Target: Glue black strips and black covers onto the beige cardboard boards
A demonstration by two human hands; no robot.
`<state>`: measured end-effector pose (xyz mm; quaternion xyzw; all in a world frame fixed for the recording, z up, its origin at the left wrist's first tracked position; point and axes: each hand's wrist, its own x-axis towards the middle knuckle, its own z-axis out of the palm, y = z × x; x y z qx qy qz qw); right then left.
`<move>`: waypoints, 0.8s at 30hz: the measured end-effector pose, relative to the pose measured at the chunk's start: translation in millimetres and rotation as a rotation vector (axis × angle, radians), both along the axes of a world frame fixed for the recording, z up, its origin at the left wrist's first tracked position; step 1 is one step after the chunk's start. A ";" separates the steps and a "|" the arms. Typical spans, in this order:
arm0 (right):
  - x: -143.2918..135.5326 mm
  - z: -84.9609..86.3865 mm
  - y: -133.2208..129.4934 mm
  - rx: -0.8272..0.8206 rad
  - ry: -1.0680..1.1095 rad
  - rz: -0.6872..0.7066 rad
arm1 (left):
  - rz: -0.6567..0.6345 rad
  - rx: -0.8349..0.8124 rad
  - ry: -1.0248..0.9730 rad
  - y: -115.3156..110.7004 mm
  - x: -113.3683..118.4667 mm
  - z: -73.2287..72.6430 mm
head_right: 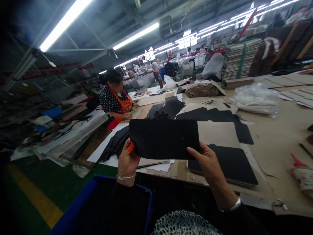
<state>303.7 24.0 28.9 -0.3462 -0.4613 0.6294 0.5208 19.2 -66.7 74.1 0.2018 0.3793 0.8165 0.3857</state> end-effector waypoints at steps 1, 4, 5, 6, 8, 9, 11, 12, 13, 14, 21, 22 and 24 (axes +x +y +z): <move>2.1 0.0 0.1 0.001 0.013 -0.006 | -0.008 -0.009 0.002 1.1 1.5 -0.3; 6.4 0.3 0.9 -0.001 0.057 -0.013 | -0.034 -0.012 -0.001 4.9 4.9 -1.9; 7.1 0.2 1.5 -0.002 0.073 -0.013 | -0.040 -0.010 -0.007 6.4 6.0 -2.3; 7.7 -0.1 2.4 -0.003 0.089 -0.016 | -0.043 -0.010 -0.016 8.0 7.0 -2.5; 8.1 -1.3 4.8 -0.004 0.115 -0.027 | -0.041 -0.017 -0.031 11.3 9.3 -2.2; 8.1 -1.9 6.2 -0.001 0.123 -0.035 | -0.038 -0.022 -0.037 13.0 10.6 -1.7; 8.0 -2.1 8.7 0.006 0.127 -0.046 | -0.025 -0.035 -0.051 16.3 13.4 0.0; 8.0 -1.4 9.6 0.009 0.129 -0.053 | -0.019 -0.044 -0.063 17.9 14.9 1.3; 8.0 0.0 10.2 0.013 0.135 -0.060 | -0.010 -0.054 -0.078 19.4 16.5 2.7; 8.0 2.1 10.4 0.018 0.144 -0.065 | 0.000 -0.066 -0.095 20.8 18.1 4.4; 6.0 20.5 13.5 0.003 0.233 -0.047 | 0.038 -0.173 -0.183 31.0 25.5 18.7; 5.7 21.7 14.1 -0.010 0.246 -0.050 | 0.040 -0.180 -0.192 31.6 26.5 20.6; 5.4 22.6 14.9 -0.030 0.265 -0.044 | 0.048 -0.194 -0.206 31.7 28.7 24.1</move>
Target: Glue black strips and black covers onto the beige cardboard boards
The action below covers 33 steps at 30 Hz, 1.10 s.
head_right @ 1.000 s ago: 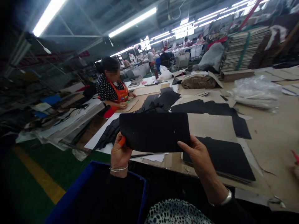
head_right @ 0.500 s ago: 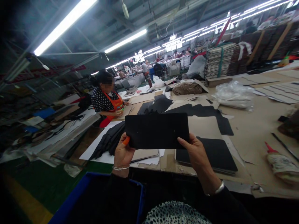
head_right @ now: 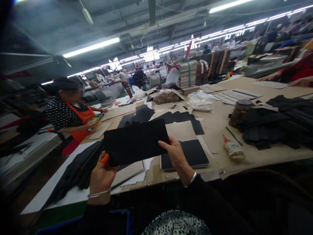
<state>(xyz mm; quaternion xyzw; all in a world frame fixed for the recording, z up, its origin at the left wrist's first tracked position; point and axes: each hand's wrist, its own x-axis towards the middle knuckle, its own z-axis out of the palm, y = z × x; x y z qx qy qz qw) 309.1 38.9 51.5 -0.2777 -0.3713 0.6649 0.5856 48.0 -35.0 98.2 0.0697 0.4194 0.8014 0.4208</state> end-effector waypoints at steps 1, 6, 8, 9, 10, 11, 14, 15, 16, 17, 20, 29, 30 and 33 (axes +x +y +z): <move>0.0 0.1 0.2 -0.007 0.008 0.006 | 0.003 -0.006 -0.003 -0.4 1.1 1.4; 0.9 0.6 -0.1 -0.025 0.021 0.009 | 0.001 -0.021 0.006 -2.9 3.9 4.0; 1.2 1.4 -0.3 -0.021 0.019 0.009 | -0.005 -0.029 0.017 -3.3 2.4 1.9; 1.3 1.7 -0.2 -0.018 0.015 0.008 | -0.009 -0.034 0.026 -3.3 0.9 0.1; 1.6 1.9 0.0 -0.012 0.008 0.006 | -0.016 -0.037 0.040 -3.3 -1.1 -2.0; 2.1 1.9 0.5 -0.004 -0.004 0.004 | -0.030 -0.034 0.062 -3.4 -3.5 -4.3; 6.6 0.6 2.7 0.039 -0.071 0.023 | -0.125 0.004 0.169 -5.7 -9.6 -9.3; 9.1 -0.3 3.7 0.049 -0.101 0.031 | -0.166 0.019 0.208 -7.4 -10.4 -9.8; 12.0 -1.4 4.7 0.050 -0.131 0.037 | -0.204 0.031 0.246 -9.3 -10.3 -9.6; 15.0 -2.6 5.9 0.040 -0.157 0.039 | -0.234 0.038 0.281 -11.3 -9.3 -8.8; 22.2 -6.5 10.1 -0.042 -0.207 0.028 | -0.279 0.033 0.369 -15.5 -2.1 -5.3; 35.8 -8.4 9.1 0.115 -0.389 -0.010 | -0.219 0.043 0.680 -15.4 -1.4 -2.8; 38.9 -7.2 7.7 0.197 -0.431 -0.019 | -0.182 0.062 0.753 -16.6 -3.4 -2.1; 47.2 -5.0 3.1 0.471 -0.523 -0.066 | -0.041 0.130 0.954 -21.2 -5.8 -2.0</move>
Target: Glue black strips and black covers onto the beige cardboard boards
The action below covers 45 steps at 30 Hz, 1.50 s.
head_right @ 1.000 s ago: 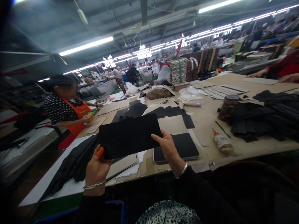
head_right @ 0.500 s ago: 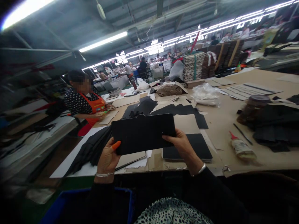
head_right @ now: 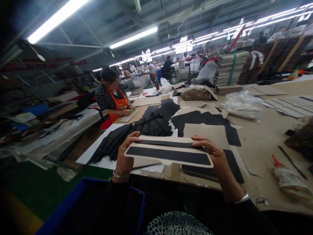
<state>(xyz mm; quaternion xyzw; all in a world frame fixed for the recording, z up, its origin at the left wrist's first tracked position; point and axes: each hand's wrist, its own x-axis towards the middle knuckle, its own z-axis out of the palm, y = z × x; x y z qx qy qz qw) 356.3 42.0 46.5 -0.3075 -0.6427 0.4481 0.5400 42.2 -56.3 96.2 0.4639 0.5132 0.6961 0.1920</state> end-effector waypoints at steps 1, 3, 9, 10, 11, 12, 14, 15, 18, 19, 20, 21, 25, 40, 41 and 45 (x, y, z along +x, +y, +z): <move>1.9 -0.5 -1.5 0.079 -0.022 -0.018 | 0.042 0.035 0.054 -1.5 0.7 -1.1; 3.9 -3.6 -4.7 0.203 -0.068 -0.077 | 0.110 0.087 0.104 -4.1 3.6 -5.0; 0.9 -13.8 -19.6 0.241 -0.015 -0.205 | 0.054 0.048 -0.076 -9.1 13.9 -14.7; -0.2 -13.7 -22.9 0.218 -0.012 -0.224 | 0.052 0.037 -0.116 -9.5 15.1 -14.7; -1.3 -13.1 -26.0 0.197 -0.013 -0.242 | 0.047 0.028 -0.162 -9.8 16.1 -14.5; -2.5 -12.4 -28.9 0.181 -0.014 -0.259 | 0.036 0.018 -0.215 -10.0 16.9 -14.4; -4.5 -11.7 -33.1 0.158 -0.014 -0.286 | -0.013 -0.020 -0.338 -10.3 17.8 -15.2; -5.2 -12.3 -34.3 0.149 -0.013 -0.294 | -0.047 -0.057 -0.399 -10.4 17.8 -16.4; -4.6 -18.4 -33.3 0.131 -0.022 -0.310 | -0.150 -0.201 -0.524 -11.2 17.3 -23.0; -3.4 -21.7 -31.7 0.125 -0.028 -0.305 | -0.176 -0.238 -0.545 -11.4 17.1 -25.9; -1.7 -25.3 -29.9 0.116 -0.032 -0.293 | -0.196 -0.270 -0.557 -11.5 16.9 -28.8; 0.2 -29.2 -28.0 0.102 -0.032 -0.276 | -0.219 -0.302 -0.575 -11.4 16.7 -31.8; 9.8 -45.3 -24.2 0.043 -0.020 -0.197 | -0.399 -0.542 -0.743 -11.1 15.3 -44.1; 51.9 -128.4 -82.3 -0.708 0.018 -0.111 | -0.219 -0.842 -0.603 -22.6 53.4 -110.3; 53.6 -131.1 -84.6 -0.721 0.021 -0.118 | -0.207 -0.852 -0.591 -22.4 54.9 -113.2; 56.1 -134.4 -91.5 -0.763 0.047 -0.141 | -0.165 -0.875 -0.535 -21.7 57.9 -121.7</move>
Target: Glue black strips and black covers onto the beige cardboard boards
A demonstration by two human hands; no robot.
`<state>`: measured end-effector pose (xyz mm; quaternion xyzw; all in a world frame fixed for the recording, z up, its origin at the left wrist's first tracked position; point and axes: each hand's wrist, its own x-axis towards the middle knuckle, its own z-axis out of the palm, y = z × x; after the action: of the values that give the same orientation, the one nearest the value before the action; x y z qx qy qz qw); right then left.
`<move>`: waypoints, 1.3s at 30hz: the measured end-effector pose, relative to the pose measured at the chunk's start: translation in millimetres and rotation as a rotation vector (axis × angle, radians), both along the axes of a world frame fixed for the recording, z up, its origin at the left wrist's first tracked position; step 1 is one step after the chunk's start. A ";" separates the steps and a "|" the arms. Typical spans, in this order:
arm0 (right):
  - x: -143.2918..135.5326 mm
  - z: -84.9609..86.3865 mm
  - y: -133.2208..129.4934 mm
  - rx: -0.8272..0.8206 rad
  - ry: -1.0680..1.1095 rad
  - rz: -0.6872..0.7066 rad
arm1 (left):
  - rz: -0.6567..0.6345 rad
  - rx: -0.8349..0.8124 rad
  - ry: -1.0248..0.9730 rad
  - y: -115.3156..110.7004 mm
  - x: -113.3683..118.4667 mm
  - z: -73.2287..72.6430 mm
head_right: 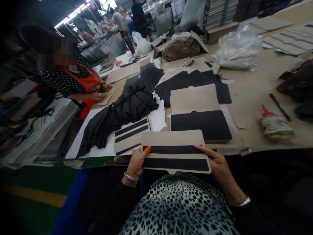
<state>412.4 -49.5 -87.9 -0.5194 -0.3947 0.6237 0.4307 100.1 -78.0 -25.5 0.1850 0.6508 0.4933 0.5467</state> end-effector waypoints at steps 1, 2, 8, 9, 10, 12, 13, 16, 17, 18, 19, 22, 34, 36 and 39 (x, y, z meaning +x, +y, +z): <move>-0.1 0.7 -1.3 -0.017 0.006 -0.007 | -0.003 0.003 0.010 0.2 0.5 -1.2; -0.3 1.7 -2.5 -0.033 0.012 -0.012 | -0.006 0.008 0.016 0.5 1.0 -1.9; 0.6 5.6 -4.9 -0.022 0.004 -0.015 | -0.014 0.016 0.031 1.9 4.1 1.1; 1.2 5.2 -4.6 -0.013 -0.005 -0.011 | -0.013 0.011 0.030 2.0 4.5 1.7; 1.9 4.6 -4.3 -0.009 -0.011 -0.008 | -0.012 0.005 0.030 2.1 4.8 2.0; 3.2 3.2 -3.5 -0.015 -0.013 -0.010 | -0.014 -0.011 0.042 2.4 5.4 1.8; 3.8 2.5 -3.0 -0.029 -0.002 -0.015 | -0.016 -0.017 0.050 2.6 5.7 1.3; 5.8 1.1 -0.9 -0.109 0.087 -0.046 | -0.020 -0.025 0.056 3.2 7.1 -0.5; 6.3 0.8 0.1 -0.135 0.129 -0.060 | -0.018 -0.025 0.060 3.4 7.8 -0.8; 6.7 0.4 1.1 -0.153 0.171 -0.072 | -0.018 -0.025 0.066 3.4 8.4 -0.9; 6.9 0.1 2.0 -0.163 0.206 -0.086 | -0.020 -0.023 0.072 3.4 9.2 -0.9; 4.9 -0.8 3.7 -0.185 0.268 -0.127 | -0.030 -0.024 0.086 2.8 11.4 -0.3; -17.6 5.3 14.1 -0.207 0.310 -0.135 | -0.061 0.075 -0.035 17.0 1.2 19.8; -23.3 11.4 19.3 -0.189 0.336 -0.181 | -0.046 0.149 -0.193 18.4 -3.8 25.4; -33.1 22.3 26.5 -0.156 0.404 -0.199 | -0.032 0.326 -0.474 17.7 -3.8 24.5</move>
<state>379.3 -23.0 -65.6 -0.4521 -0.1981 0.6981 0.5186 96.3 -60.3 -1.0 0.1604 0.4141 0.6123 0.6542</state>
